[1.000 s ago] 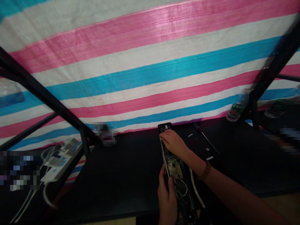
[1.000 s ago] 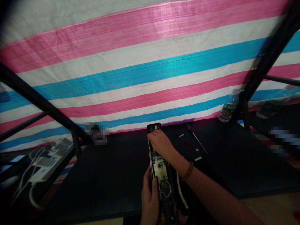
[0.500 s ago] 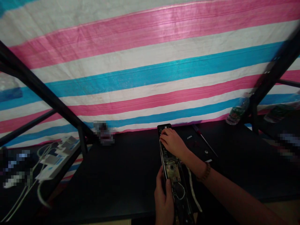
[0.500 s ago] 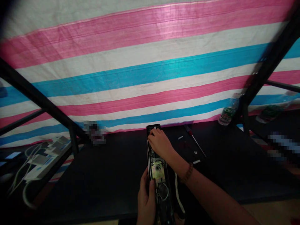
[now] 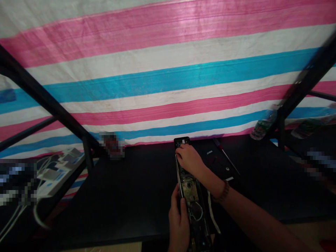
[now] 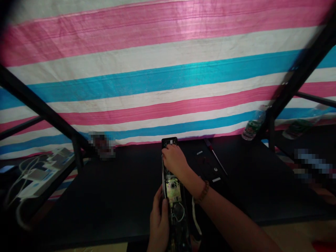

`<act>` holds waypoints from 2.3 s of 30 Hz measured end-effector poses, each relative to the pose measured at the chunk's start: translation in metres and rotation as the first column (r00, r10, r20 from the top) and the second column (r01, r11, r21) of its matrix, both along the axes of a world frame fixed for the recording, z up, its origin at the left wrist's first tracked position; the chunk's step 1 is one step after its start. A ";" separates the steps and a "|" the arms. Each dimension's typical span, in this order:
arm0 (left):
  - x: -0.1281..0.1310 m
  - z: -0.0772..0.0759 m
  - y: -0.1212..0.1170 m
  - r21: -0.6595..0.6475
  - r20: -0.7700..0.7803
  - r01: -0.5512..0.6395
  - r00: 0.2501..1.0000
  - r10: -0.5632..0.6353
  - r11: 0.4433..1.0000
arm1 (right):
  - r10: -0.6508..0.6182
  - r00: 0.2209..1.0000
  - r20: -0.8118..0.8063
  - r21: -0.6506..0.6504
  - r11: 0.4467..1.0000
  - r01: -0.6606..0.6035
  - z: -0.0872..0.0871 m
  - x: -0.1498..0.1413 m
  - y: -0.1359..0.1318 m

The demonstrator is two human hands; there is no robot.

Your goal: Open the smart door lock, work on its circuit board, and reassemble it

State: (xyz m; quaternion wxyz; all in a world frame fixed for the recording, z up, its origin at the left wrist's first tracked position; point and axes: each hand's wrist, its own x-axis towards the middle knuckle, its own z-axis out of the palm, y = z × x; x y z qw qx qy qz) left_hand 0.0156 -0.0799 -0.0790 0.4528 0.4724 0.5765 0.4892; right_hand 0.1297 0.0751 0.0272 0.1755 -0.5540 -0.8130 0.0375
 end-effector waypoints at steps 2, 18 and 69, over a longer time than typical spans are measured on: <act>0.000 -0.003 0.000 -0.011 0.002 -0.009 1.000 0.009 1.000 | -0.014 1.000 -0.005 0.007 1.000 0.014 -0.001 -0.001 0.001; 0.000 0.004 -0.001 0.020 0.032 0.001 0.999 -0.002 1.000 | -0.049 0.996 0.073 -0.025 0.998 0.051 0.002 -0.005 -0.005; -0.002 -0.001 -0.002 0.008 0.031 0.030 0.999 -0.030 1.000 | 0.033 0.999 0.025 -0.160 0.987 -0.028 0.013 0.008 0.002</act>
